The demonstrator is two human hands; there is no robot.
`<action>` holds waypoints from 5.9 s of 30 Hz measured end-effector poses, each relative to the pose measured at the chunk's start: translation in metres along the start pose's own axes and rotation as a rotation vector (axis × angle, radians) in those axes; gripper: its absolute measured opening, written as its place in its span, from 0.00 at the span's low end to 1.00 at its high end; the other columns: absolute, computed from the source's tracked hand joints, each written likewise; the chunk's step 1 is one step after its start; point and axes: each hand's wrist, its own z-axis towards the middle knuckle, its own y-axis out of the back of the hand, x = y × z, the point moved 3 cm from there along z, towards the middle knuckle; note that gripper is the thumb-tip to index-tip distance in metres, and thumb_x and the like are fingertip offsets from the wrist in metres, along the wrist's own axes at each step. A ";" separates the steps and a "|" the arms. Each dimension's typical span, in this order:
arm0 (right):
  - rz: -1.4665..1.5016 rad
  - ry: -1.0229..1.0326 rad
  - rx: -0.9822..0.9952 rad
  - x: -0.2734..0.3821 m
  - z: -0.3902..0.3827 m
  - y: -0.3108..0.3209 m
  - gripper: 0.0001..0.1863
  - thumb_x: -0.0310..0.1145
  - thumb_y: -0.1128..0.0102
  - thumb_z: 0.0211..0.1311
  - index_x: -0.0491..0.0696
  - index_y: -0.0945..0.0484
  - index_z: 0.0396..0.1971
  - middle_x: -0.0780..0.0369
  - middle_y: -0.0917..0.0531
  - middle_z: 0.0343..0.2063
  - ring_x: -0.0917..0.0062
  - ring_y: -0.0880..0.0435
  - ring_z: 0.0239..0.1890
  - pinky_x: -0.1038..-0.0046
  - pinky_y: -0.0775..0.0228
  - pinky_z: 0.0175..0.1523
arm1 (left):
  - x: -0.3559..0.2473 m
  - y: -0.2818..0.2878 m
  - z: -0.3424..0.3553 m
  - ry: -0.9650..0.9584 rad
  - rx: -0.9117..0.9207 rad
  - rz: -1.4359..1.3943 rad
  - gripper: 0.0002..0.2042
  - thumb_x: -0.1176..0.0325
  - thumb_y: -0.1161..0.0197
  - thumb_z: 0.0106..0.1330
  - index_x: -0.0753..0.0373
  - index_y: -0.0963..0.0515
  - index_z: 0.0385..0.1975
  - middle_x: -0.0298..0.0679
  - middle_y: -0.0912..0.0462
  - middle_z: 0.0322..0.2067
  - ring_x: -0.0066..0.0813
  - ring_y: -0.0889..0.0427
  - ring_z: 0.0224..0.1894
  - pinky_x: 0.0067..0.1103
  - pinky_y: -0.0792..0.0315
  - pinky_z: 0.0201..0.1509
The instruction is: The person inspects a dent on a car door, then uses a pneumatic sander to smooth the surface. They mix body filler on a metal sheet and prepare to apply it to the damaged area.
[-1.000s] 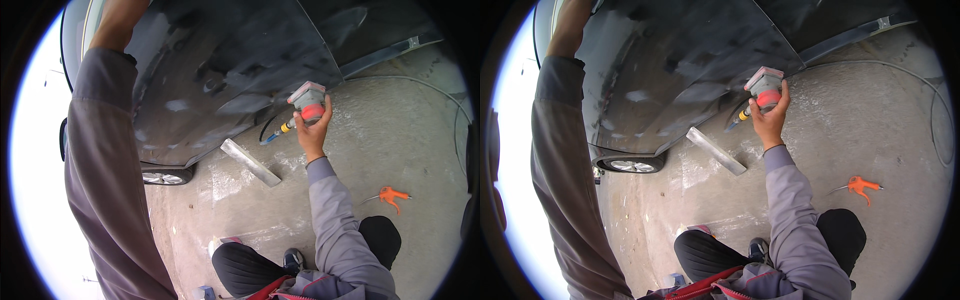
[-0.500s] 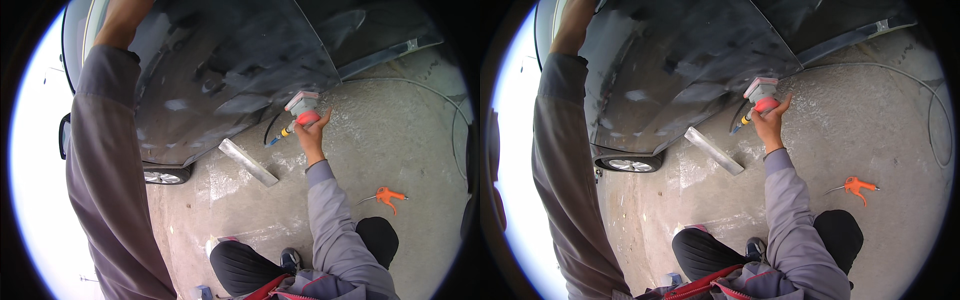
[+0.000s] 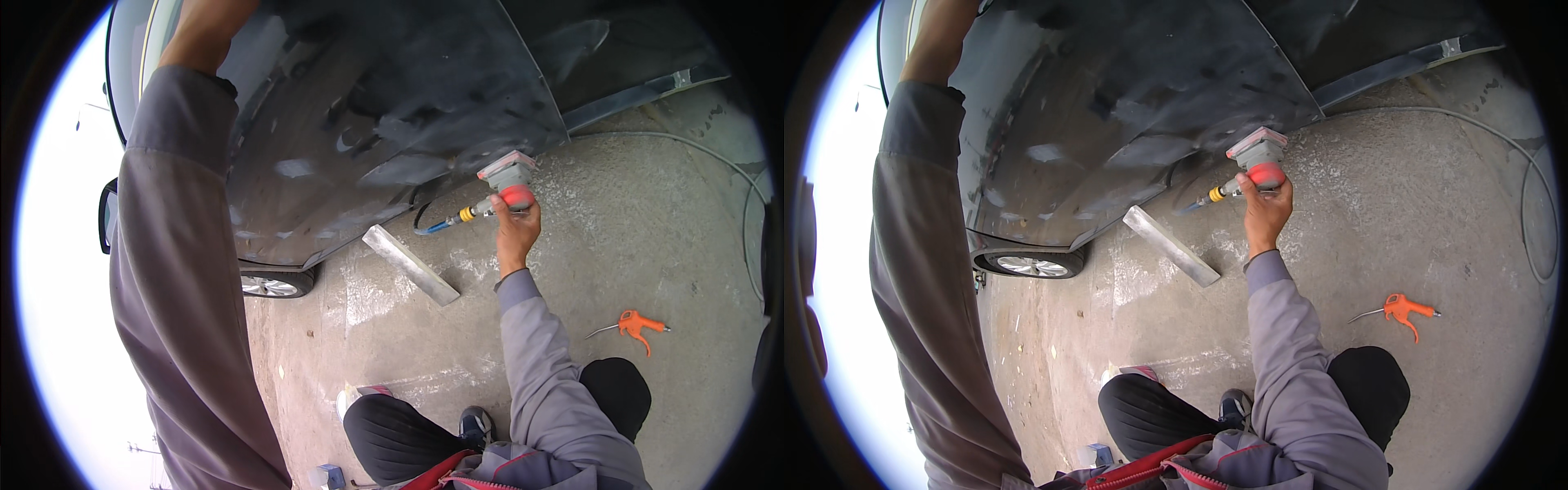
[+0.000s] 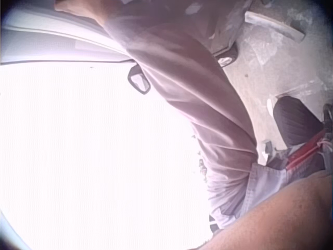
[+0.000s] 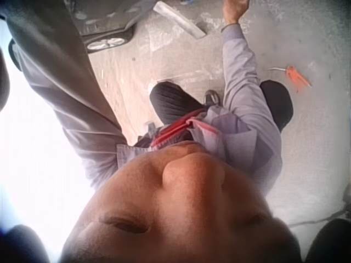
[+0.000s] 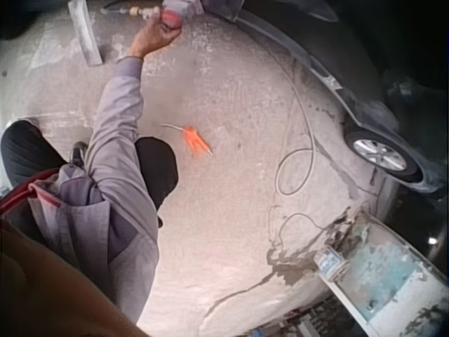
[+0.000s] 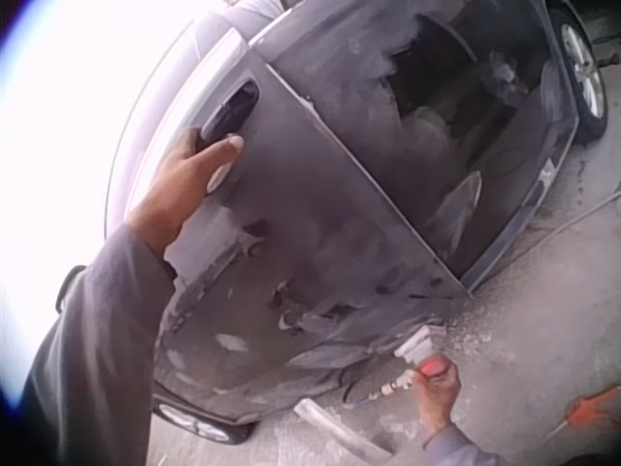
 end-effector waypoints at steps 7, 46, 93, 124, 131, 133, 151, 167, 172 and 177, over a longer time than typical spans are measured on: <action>0.160 -0.047 -0.021 -0.020 0.000 -0.009 0.35 0.28 0.22 0.60 0.50 0.36 0.61 0.62 0.21 0.51 0.77 0.18 0.49 0.70 0.21 0.52 | 0.008 0.001 0.008 0.071 0.005 0.012 0.26 0.47 0.32 0.67 0.68 0.21 0.49 0.37 0.21 0.37 0.27 0.26 0.40 0.26 0.32 0.44; 0.253 -0.205 -0.099 -0.003 0.013 -0.022 0.32 0.42 0.27 0.63 0.39 0.35 0.55 0.58 0.24 0.48 0.76 0.24 0.48 0.72 0.30 0.57 | -0.006 -0.001 -0.005 0.025 0.011 -0.029 0.27 0.47 0.32 0.68 0.68 0.21 0.50 0.37 0.21 0.39 0.27 0.26 0.43 0.25 0.32 0.47; 0.161 -0.106 -0.132 0.066 0.078 0.012 0.18 0.46 0.31 0.69 0.46 0.21 0.41 0.68 0.20 0.38 0.83 0.24 0.41 0.75 0.32 0.51 | 0.015 0.002 0.010 0.100 -0.008 0.111 0.27 0.45 0.33 0.67 0.67 0.22 0.47 0.39 0.21 0.37 0.30 0.25 0.41 0.28 0.32 0.46; -0.691 0.211 0.323 0.072 -0.077 -0.127 0.48 0.53 0.23 0.61 0.27 0.39 0.60 0.42 0.23 0.52 0.54 0.19 0.51 0.61 0.26 0.56 | 0.000 0.002 0.009 0.169 -0.001 0.060 0.30 0.47 0.29 0.64 0.69 0.23 0.53 0.40 0.18 0.38 0.31 0.20 0.42 0.28 0.27 0.48; -0.775 0.623 0.328 0.084 -0.091 -0.139 0.46 0.51 0.23 0.60 0.26 0.35 0.57 0.44 0.20 0.44 0.54 0.19 0.46 0.59 0.28 0.51 | -0.004 0.006 0.002 0.126 0.031 0.000 0.30 0.48 0.30 0.65 0.70 0.23 0.55 0.41 0.18 0.39 0.32 0.20 0.43 0.28 0.28 0.48; -0.738 0.512 0.298 0.086 -0.085 -0.135 0.46 0.52 0.23 0.60 0.27 0.37 0.57 0.43 0.22 0.48 0.53 0.20 0.50 0.58 0.28 0.55 | -0.005 0.006 0.005 0.115 -0.012 0.032 0.30 0.48 0.30 0.65 0.70 0.23 0.55 0.42 0.18 0.39 0.32 0.21 0.43 0.28 0.28 0.48; -0.616 0.171 0.238 0.038 -0.072 -0.108 0.50 0.52 0.22 0.60 0.32 0.45 0.63 0.40 0.26 0.55 0.53 0.21 0.54 0.58 0.30 0.63 | -0.007 0.009 -0.001 0.100 0.040 0.023 0.31 0.46 0.30 0.64 0.70 0.22 0.54 0.44 0.16 0.41 0.33 0.18 0.45 0.28 0.26 0.51; -0.816 0.424 0.537 0.007 -0.119 -0.130 0.47 0.54 0.26 0.63 0.39 0.44 0.64 0.42 0.28 0.55 0.48 0.29 0.58 0.49 0.39 0.65 | -0.003 0.007 0.001 0.062 0.012 -0.002 0.30 0.46 0.29 0.64 0.67 0.23 0.54 0.37 0.21 0.37 0.28 0.25 0.39 0.26 0.31 0.44; -0.766 0.421 0.435 0.007 -0.093 -0.108 0.49 0.55 0.25 0.61 0.38 0.44 0.65 0.41 0.28 0.57 0.47 0.30 0.60 0.50 0.39 0.65 | -0.003 0.010 -0.004 0.086 0.068 -0.012 0.31 0.45 0.30 0.64 0.68 0.23 0.55 0.40 0.20 0.38 0.30 0.24 0.43 0.28 0.30 0.49; -0.465 0.226 0.193 0.005 -0.044 -0.057 0.41 0.40 0.25 0.60 0.37 0.43 0.62 0.44 0.29 0.57 0.56 0.25 0.58 0.56 0.32 0.63 | 0.004 0.006 0.008 0.109 0.020 0.015 0.32 0.45 0.30 0.64 0.68 0.23 0.56 0.42 0.19 0.41 0.33 0.23 0.45 0.29 0.30 0.51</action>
